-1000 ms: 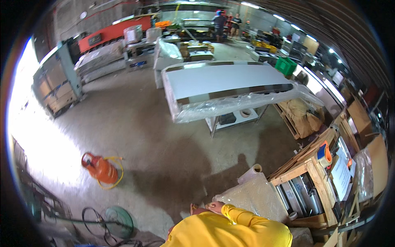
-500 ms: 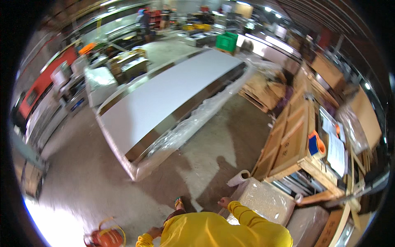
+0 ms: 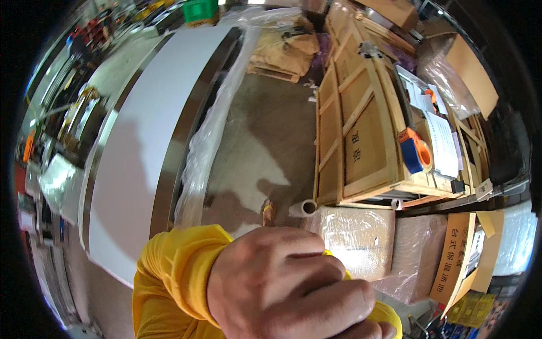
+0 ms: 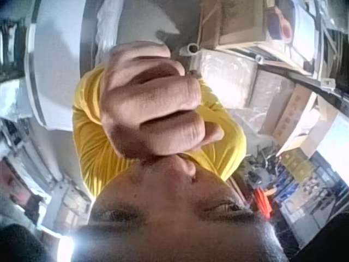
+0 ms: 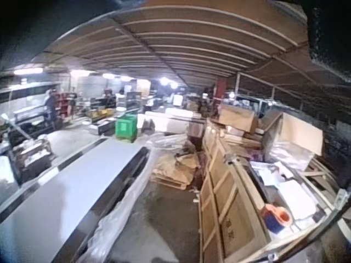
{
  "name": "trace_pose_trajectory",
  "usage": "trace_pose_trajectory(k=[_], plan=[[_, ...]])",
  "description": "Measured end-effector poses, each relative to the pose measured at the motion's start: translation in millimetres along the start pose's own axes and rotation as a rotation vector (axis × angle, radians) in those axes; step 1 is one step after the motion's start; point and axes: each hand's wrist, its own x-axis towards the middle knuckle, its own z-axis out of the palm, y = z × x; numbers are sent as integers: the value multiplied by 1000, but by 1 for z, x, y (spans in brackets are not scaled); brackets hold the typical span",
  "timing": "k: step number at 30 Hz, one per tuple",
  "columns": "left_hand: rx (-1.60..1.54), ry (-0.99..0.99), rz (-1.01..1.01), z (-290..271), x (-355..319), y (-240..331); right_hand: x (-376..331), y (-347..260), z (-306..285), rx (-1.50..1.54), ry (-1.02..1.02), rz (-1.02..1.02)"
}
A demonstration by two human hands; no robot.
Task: The person cleans a large metal frame with a spray and cloth, then removes protective plastic and inserts metal rods into the frame. They unwrap a bubble-wrapped package and place small metal parts onto the frame.
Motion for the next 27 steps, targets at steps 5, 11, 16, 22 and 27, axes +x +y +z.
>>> trace_pose_trajectory(k=[5,11,16,22,27], plan=[[-114,-201,-99,28,1,-156,54,-33,-104,111,81,115],[99,-698,-1068,46,-134,-368,157,-62,-221,-117,110,-73],[50,-823,-1456,34,-274,-499,255,-97,-285,244,219,7],[-10,-466,-1596,27,-264,-713,348,-149,-367,239,-33,269],[-19,-511,-1445,54,-170,-923,409,-176,-464,319,-29,356]])
